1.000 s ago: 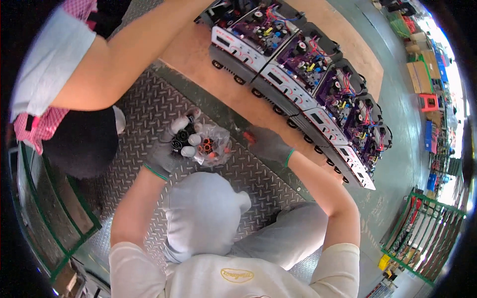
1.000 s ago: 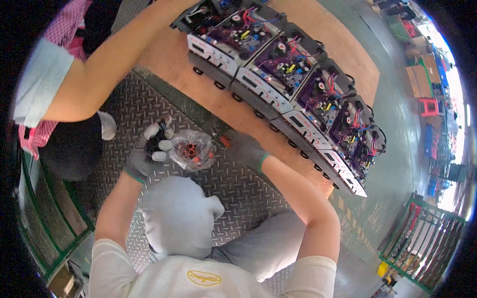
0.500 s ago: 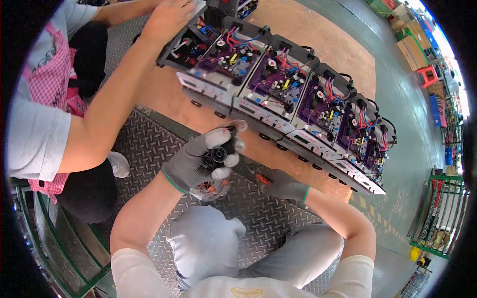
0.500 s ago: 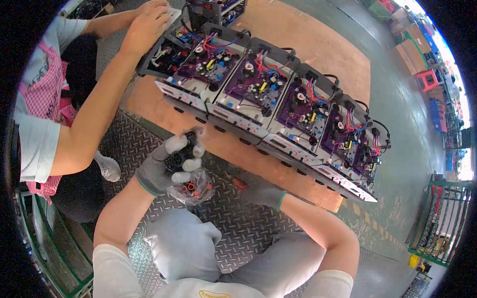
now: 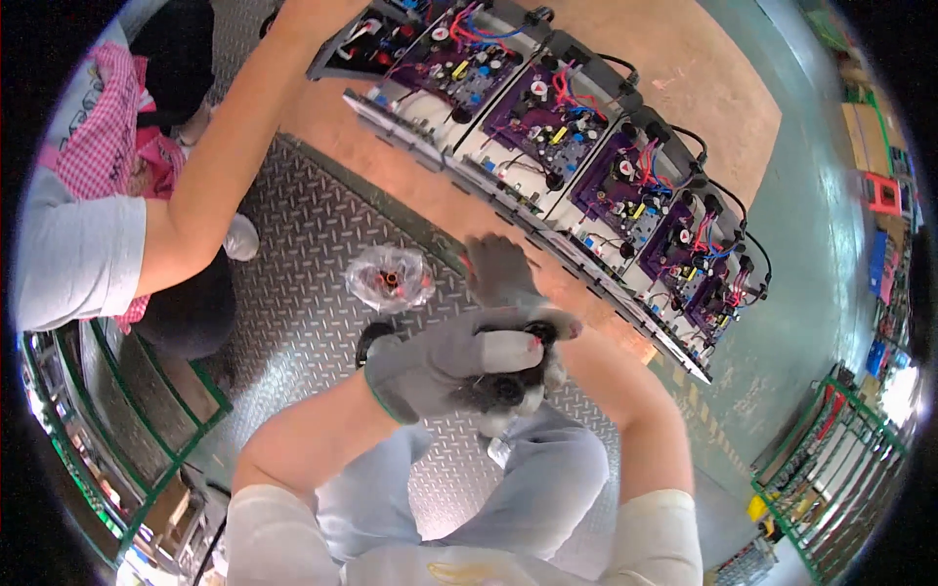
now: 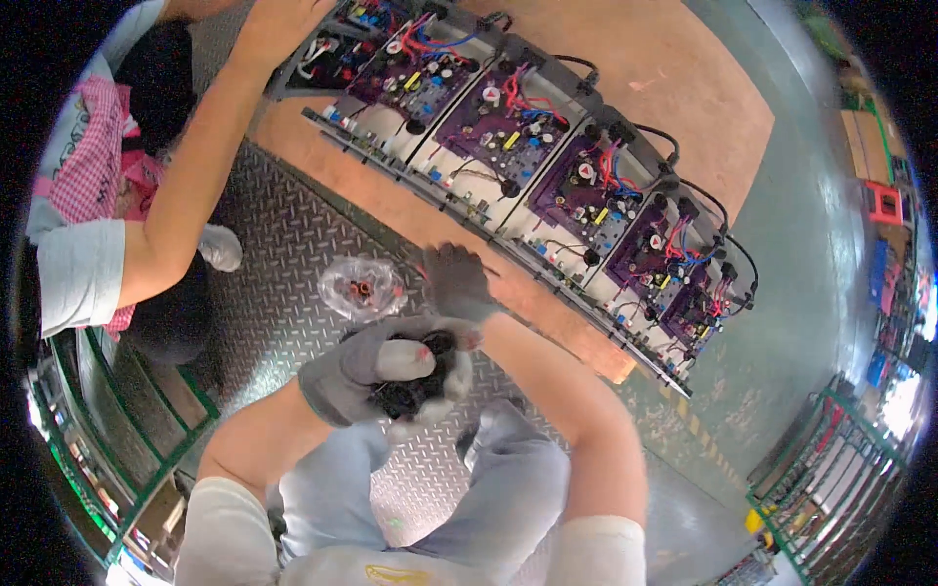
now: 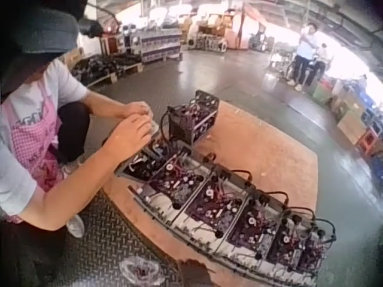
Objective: Assembling and wiring electronic components on a pallet in a warehouse setting.
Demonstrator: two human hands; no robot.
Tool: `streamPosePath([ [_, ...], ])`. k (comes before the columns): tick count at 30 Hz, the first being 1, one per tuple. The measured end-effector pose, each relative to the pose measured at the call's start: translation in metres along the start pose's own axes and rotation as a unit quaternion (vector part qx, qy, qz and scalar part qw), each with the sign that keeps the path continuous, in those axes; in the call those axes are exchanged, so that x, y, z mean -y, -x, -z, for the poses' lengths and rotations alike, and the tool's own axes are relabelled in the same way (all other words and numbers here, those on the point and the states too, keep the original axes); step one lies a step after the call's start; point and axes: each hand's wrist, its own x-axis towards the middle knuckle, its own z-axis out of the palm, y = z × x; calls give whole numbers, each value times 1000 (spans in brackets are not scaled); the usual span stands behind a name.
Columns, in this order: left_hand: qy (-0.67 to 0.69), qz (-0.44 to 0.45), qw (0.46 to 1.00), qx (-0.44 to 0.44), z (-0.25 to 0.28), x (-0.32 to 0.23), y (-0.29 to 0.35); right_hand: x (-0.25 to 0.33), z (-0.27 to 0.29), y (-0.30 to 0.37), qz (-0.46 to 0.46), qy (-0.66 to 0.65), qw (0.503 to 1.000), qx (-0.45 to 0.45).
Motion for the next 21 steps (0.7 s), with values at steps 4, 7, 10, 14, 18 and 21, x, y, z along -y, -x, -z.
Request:
streamPosePath([
  [4,36,-45,997,-46,1,10,33,2,-45,-50,-3,134,987,-88],
  [7,51,-99,994,-12,6,14,67,-12,-82,-70,-11,205,969,-140],
  [10,90,-120,988,-41,10,24,102,-19,-86,-72,-43,186,971,-143],
  [14,107,-175,973,-103,-1,32,134,-14,-68,-44,-1,154,976,-156],
  [18,132,-236,959,-81,-14,40,160,-15,-60,-16,16,283,954,-102],
  [21,133,-254,955,-76,-19,50,185,16,-37,13,13,188,978,-89],
])
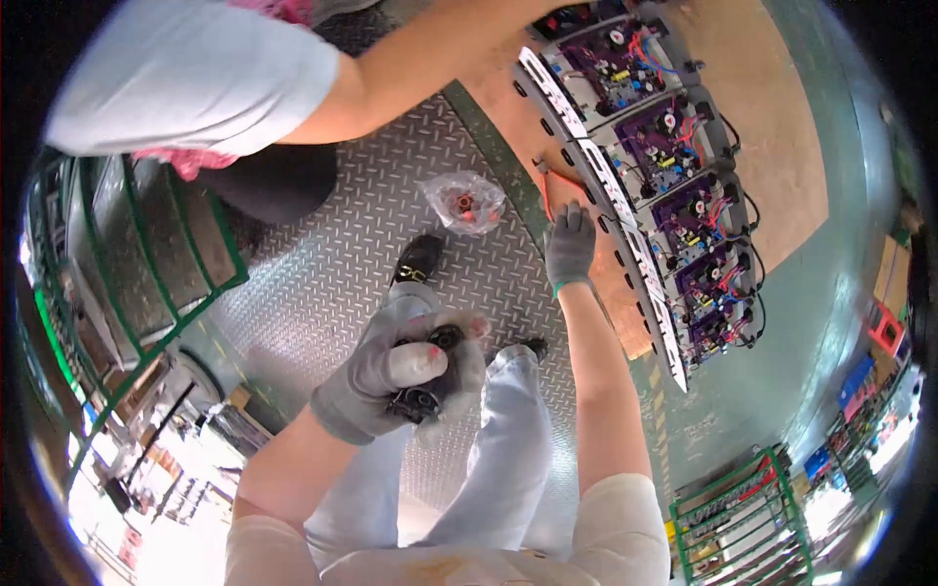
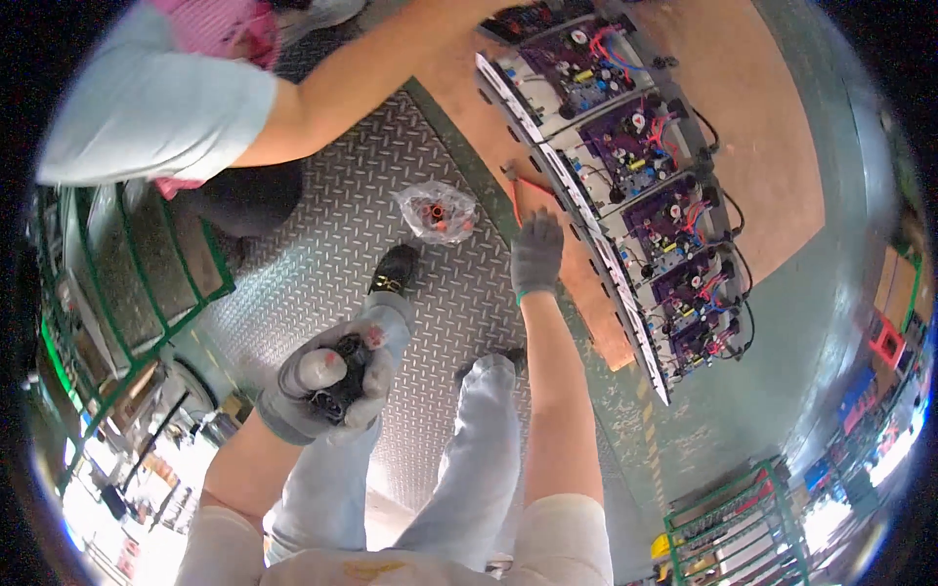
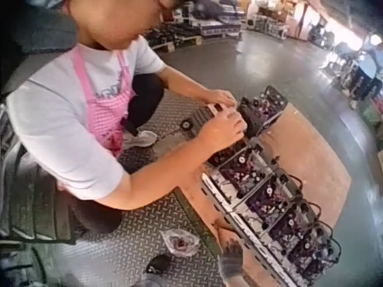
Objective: Assembling and wiring electronic components on a pallet in a warehouse setting.
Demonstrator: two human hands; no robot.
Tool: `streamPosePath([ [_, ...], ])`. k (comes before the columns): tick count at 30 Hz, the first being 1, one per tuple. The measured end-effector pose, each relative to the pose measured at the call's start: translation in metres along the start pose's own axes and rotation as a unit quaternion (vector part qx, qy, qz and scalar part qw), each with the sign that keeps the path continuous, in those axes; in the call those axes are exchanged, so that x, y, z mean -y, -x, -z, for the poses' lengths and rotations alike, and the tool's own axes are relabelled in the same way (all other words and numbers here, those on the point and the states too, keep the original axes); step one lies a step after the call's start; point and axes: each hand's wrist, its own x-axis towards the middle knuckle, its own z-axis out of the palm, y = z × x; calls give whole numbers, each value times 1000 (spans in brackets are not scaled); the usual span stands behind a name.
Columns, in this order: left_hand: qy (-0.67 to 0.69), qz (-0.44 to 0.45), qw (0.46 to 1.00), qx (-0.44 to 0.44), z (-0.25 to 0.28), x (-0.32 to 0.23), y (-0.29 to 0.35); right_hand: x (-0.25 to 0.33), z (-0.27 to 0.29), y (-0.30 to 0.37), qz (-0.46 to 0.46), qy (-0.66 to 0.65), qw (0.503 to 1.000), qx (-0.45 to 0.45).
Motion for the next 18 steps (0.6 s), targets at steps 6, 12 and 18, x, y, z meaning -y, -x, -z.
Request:
streamPosePath([
  [6,52,2,998,18,-72,-5,38,-32,68,163,-101,-393,913,46],
  [12,28,-81,995,53,-118,0,107,-45,102,353,-306,-297,877,223],
  [18,86,-156,983,54,-143,50,197,-52,174,425,-323,-209,843,375],
])
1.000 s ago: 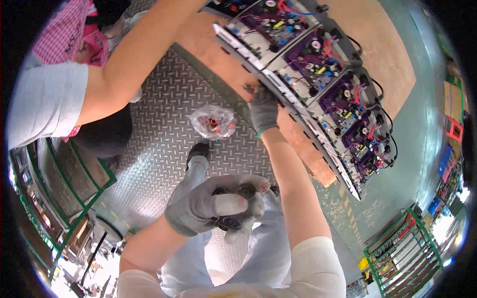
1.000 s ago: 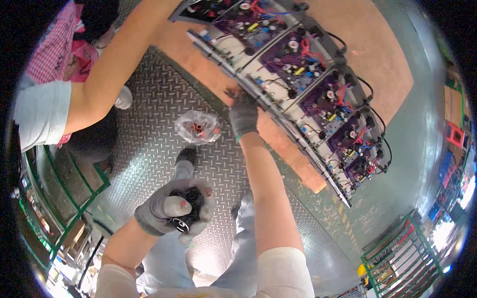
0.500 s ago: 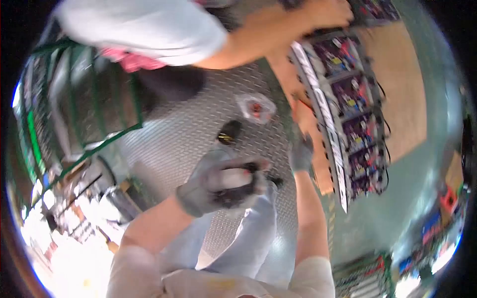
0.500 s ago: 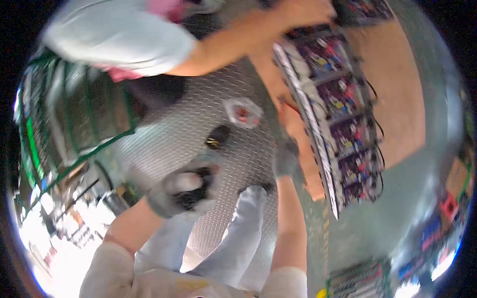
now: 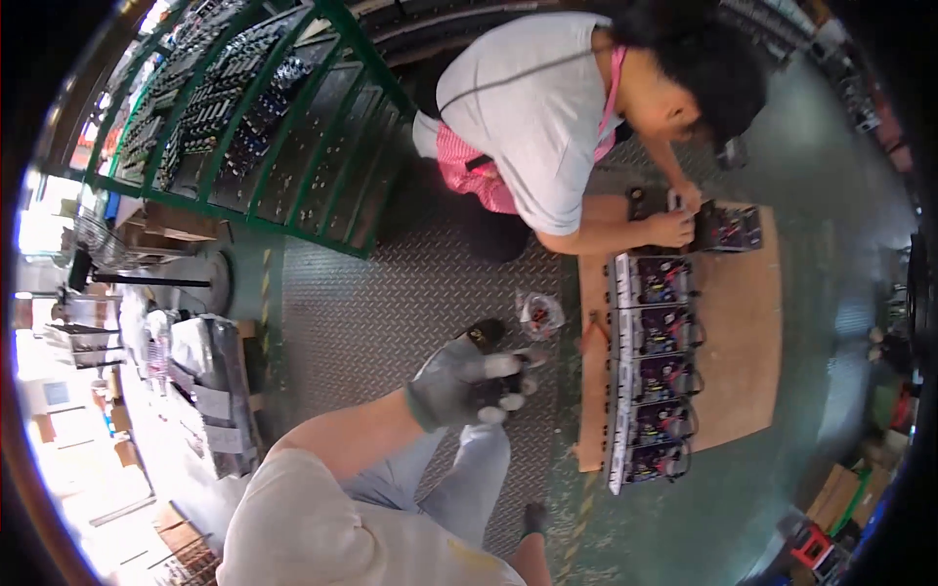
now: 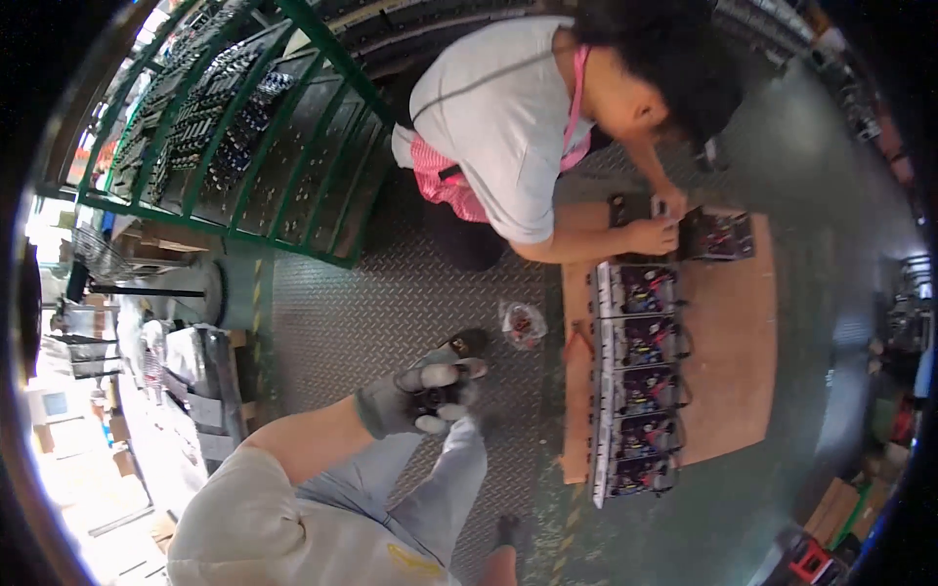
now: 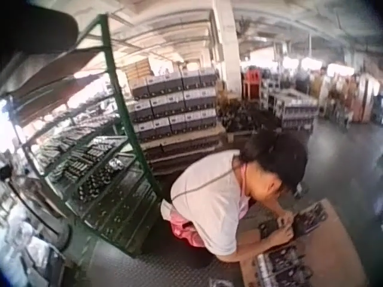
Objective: Assembling and wiring electronic components on a pallet in a warehouse setting.
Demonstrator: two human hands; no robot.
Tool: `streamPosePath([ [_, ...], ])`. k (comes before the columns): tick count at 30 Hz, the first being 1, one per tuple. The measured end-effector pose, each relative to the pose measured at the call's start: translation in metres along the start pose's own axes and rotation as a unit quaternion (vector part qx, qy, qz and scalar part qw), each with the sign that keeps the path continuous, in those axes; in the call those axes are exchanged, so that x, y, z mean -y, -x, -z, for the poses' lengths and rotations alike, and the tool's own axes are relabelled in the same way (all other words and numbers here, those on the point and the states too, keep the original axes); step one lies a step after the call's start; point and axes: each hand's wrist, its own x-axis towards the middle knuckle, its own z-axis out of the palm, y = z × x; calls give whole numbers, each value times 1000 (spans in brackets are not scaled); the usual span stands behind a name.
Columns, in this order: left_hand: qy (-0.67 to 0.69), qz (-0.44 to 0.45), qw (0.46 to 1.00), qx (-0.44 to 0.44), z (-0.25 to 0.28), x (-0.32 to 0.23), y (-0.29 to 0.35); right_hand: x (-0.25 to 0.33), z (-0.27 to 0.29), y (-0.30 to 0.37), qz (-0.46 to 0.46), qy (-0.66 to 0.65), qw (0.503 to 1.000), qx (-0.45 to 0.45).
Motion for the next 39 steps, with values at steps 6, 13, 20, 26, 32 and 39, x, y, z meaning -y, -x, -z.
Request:
streamPosePath([
  [6,113,-23,993,31,-2,36,111,20,73,90,85,-267,957,-78],
  [13,116,118,982,86,-43,16,137,-50,39,139,24,-373,916,-147],
  [20,21,147,984,99,-91,29,109,-38,-33,262,-127,-306,940,-78],
  [26,36,238,960,144,-145,131,78,-135,-102,284,-189,-320,923,-103],
  [32,57,283,948,131,-177,276,37,-299,-168,256,-101,-170,975,-97],
  [39,30,281,952,115,-227,401,-3,-517,-70,242,-222,-543,777,-227],
])
